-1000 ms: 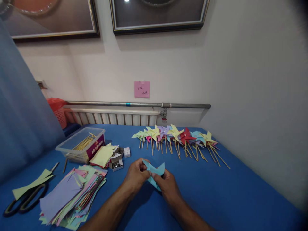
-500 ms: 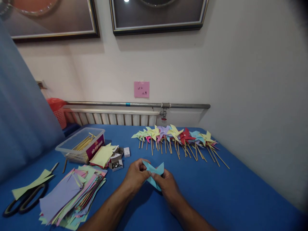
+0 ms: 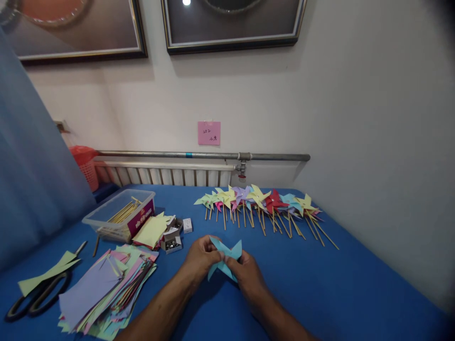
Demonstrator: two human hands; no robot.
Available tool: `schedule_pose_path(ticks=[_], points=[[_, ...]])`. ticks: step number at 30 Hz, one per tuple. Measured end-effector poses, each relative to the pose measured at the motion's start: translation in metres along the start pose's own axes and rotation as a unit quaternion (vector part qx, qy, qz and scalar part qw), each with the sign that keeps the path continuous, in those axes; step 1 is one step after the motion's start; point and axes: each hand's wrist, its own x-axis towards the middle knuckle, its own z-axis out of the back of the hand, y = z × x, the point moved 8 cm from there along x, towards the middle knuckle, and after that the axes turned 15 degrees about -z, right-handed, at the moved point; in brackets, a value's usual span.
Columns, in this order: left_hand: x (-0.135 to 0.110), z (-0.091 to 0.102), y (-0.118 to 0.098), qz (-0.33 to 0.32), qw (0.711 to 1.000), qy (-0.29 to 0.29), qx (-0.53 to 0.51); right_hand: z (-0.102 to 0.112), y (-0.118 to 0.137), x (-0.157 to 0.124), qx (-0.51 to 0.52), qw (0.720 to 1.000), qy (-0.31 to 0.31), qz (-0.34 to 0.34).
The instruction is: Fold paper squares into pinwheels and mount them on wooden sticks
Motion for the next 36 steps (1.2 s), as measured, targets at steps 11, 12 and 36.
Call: schedule_pose_path(ticks=[11, 12, 36], points=[[0.004, 0.035, -0.04, -0.072, 0.987, -0.124, 0.071, -0.002, 0.004, -0.004, -0.007, 1.0, 0.019, 0.008], [0.006, 0.041, -0.044, -0.085, 0.984, -0.135, 0.077, -0.002, 0.004, -0.004, -0.007, 1.0, 0.016, 0.008], [0.017, 0.12, -0.093, -0.01, 0.729, 0.04, 0.684, 0.0, 0.015, -0.018, -0.023, 0.999, -0.015, -0.02]])
